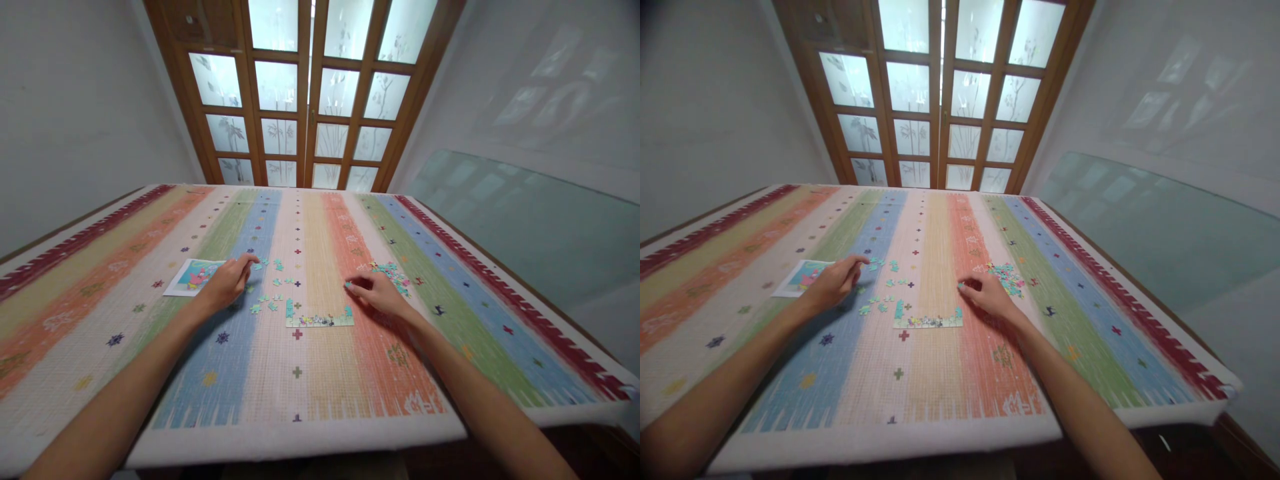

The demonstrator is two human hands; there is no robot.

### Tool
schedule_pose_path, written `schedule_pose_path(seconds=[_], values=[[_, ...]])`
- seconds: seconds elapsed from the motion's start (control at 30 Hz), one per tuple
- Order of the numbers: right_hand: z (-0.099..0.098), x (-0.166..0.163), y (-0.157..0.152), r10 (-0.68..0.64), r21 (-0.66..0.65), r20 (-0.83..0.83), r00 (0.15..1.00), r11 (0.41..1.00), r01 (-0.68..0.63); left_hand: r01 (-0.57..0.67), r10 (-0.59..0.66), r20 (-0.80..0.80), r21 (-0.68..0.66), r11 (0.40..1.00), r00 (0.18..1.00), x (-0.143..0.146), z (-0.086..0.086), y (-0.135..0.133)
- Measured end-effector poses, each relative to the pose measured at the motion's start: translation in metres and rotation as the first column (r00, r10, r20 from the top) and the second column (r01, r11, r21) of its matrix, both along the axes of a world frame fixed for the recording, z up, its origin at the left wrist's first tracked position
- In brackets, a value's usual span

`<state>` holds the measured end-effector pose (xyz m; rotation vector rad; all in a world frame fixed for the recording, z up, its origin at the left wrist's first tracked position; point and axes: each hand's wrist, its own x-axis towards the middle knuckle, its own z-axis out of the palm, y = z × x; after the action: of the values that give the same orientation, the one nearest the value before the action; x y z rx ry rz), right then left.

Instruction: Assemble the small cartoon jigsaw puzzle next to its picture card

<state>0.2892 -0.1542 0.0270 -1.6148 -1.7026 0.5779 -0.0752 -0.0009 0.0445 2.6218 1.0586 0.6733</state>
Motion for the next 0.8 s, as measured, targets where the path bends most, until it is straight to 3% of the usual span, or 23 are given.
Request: schedule_pose_path(seconds=[0.13,0.33,0.5,0.8], values=[[-0.009,-0.003,-0.001,-0.067,0.079,0.092,0.993,0.995,0.06,-0.005,0.006,0.043,-0.026,1.0,0.999,-0.004,0.002,0.005],[-0.016,-0.002,0.0,-0.124,0.174,0.259,0.958,0.981,0.08,-0.046,0.042,0.083,0.047,0.998,0.996,-0.006,-0.003,0.011],[-0.019,-0.003,-0.001,-0.122,0.18,0.262,0.957,0.981,0.076,-0.022,0.02,0.027,0.067,0.997,0.999,-0.001,-0.014,0.012],[-0.017,-0.007,-0.003,-0.133,0.207,0.278,0.951,0.975,0.076,-0.157,0.157,0.007,0.03,0.987,0.988,0.0,-0.022,0.016]])
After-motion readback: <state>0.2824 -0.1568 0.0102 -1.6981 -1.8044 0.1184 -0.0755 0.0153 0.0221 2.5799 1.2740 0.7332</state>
